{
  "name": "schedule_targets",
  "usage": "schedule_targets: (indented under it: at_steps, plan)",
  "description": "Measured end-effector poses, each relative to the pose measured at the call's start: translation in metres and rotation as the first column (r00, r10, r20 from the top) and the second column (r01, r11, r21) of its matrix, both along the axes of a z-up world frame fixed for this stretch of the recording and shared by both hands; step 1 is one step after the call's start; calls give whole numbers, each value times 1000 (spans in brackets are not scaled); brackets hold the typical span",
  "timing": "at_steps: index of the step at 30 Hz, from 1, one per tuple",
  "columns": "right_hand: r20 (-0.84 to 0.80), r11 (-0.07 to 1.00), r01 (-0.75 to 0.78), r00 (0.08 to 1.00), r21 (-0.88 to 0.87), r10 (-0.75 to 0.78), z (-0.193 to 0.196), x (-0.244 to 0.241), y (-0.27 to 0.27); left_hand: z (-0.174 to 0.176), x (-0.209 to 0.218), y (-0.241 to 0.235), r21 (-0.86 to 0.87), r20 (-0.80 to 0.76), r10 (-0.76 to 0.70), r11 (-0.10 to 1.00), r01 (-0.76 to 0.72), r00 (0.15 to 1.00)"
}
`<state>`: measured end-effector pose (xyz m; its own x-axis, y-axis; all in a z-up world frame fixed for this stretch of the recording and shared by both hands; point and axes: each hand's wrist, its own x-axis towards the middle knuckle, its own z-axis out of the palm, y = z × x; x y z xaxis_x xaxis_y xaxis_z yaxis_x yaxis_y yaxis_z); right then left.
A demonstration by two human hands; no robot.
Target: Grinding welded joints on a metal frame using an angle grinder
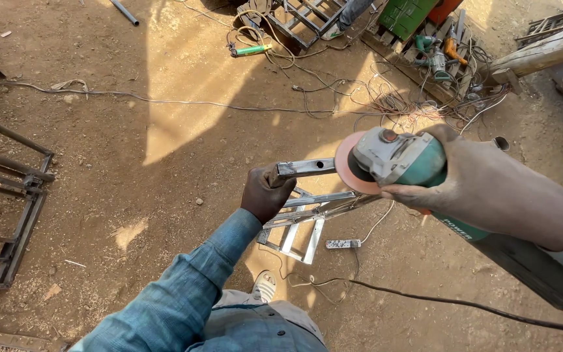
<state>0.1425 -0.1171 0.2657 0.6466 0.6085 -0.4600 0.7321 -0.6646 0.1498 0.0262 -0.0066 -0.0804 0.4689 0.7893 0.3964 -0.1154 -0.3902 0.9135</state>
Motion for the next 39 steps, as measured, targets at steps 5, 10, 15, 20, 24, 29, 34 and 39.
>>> schedule_targets:
  at_steps: [5,10,15,20,24,29,34,39]
  plan:
    - [45,996,57,997,66,-60,-6,42,-20,1,0,1,-25,-16,-3,1000,2,1000]
    - [37,994,41,998,101,-45,-8,45,-23,3,2,1,-10,-25,0,1000,-1,1000]
    - [110,999,-48,993,8,46,-8,15,-8,-3,3,1,33,3,-13,999,13,1000]
    - [-99,996,-79,992,46,83,0,-29,12,-7,-1,5,56,12,-4,998,3,1000]
    - [-146,992,-124,981,25,126,0,-45,22,1,-1,3,37,116,-48,998,44,992]
    - [-168,985,-152,972,86,165,0,-43,22,4,-1,-2,17,131,-29,1000,27,991]
    - [-89,997,-62,994,53,66,-2,-8,10,-4,-3,2,84,27,2,996,-4,1000]
    - [1,998,20,1000,66,-20,-2,32,-15,1,-4,3,76,52,-7,997,3,999]
